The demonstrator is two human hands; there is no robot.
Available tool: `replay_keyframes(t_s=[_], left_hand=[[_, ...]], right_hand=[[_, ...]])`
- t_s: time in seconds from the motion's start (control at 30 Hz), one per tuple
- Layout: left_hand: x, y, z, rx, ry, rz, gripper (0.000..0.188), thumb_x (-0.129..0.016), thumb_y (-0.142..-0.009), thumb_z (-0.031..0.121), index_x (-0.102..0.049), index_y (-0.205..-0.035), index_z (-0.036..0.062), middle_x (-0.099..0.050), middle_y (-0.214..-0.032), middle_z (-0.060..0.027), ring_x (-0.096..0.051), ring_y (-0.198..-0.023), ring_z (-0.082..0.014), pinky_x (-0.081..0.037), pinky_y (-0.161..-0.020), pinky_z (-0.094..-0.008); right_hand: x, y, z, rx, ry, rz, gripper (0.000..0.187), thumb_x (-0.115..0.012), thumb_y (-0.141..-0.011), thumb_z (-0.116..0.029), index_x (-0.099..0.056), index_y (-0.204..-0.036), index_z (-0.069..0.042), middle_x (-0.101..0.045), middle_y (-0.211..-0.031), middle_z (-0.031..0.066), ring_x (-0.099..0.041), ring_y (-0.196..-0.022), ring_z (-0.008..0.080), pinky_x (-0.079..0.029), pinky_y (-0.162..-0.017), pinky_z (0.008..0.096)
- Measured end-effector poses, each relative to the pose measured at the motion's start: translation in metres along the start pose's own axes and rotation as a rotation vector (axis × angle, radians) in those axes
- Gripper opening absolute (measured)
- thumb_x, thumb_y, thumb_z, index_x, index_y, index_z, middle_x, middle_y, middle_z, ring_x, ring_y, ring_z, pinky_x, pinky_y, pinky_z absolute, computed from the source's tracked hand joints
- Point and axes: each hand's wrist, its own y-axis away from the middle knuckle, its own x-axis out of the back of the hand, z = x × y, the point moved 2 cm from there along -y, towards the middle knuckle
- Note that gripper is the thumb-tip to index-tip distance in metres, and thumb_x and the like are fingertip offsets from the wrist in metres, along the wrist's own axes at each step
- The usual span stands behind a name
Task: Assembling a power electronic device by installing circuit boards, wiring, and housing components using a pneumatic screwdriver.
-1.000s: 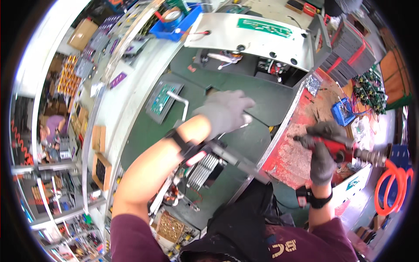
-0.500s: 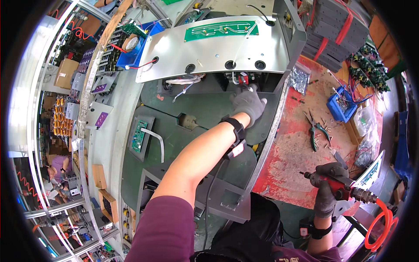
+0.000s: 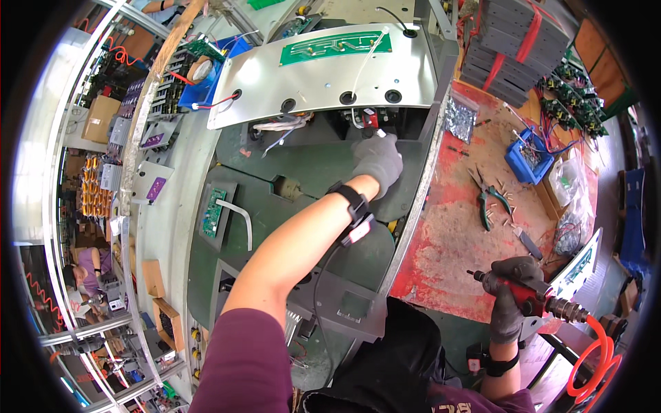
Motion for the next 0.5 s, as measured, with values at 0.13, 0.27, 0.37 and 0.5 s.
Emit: replay_keyframes(t_s=[0.13, 0.27, 0.37, 0.5], left_hand=[[0.045, 0.056, -0.023, 0.018, 0.509, 0.157, 0.025, -0.073, -0.074, 0.022, -0.066, -0.093, 0.0072, -0.069, -0.096, -0.0108, -0.066, -0.083, -0.0238, -0.051, -0.075, -0.0348], [0.109, 0.126, -0.047, 0.028, 0.981, 0.019, 0.01, -0.064, -0.085, 0.013, -0.062, -0.09, 0.0039, -0.06, -0.071, -0.0004, -0.053, -0.063, -0.0089, -0.044, -0.06, -0.0247], [0.142, 0.211, -0.068, -0.032, 1.255, 0.075, 0.015, -0.056, -0.092, 0.017, -0.06, -0.091, 0.0028, -0.056, -0.068, 0.0008, -0.051, -0.062, -0.0085, -0.04, -0.058, -0.023], [0.139, 0.321, -0.093, 0.154, 1.529, 0.016, 0.035, -0.048, -0.098, 0.035, -0.057, -0.087, 0.003, -0.054, -0.065, -0.0009, -0.048, -0.059, -0.009, -0.037, -0.057, -0.023]], right_hand=[[-0.01, -0.007, -0.022, 0.242, 0.223, -0.085, 0.029, -0.056, -0.07, 0.001, -0.046, -0.096, -0.004, -0.057, -0.081, 0.0121, -0.059, -0.075, 0.0219, -0.052, -0.066, 0.0333], [-0.044, -0.011, -0.065, 0.307, -0.119, -0.113, 0.03, -0.066, -0.073, -0.006, -0.047, -0.096, -0.008, -0.049, -0.081, 0.0074, -0.052, -0.073, 0.0209, -0.048, -0.067, 0.0367], [-0.084, -0.006, -0.112, 0.343, -0.442, -0.274, 0.03, -0.069, -0.079, -0.024, -0.045, -0.091, -0.011, -0.042, -0.077, 0.0056, -0.049, -0.071, 0.0208, -0.044, -0.063, 0.0355], [-0.146, 0.024, -0.164, 0.211, -0.702, -0.616, 0.029, -0.068, -0.077, -0.025, -0.045, -0.088, -0.013, -0.035, -0.077, 0.0028, -0.04, -0.067, 0.0179, -0.034, -0.056, 0.0315]])
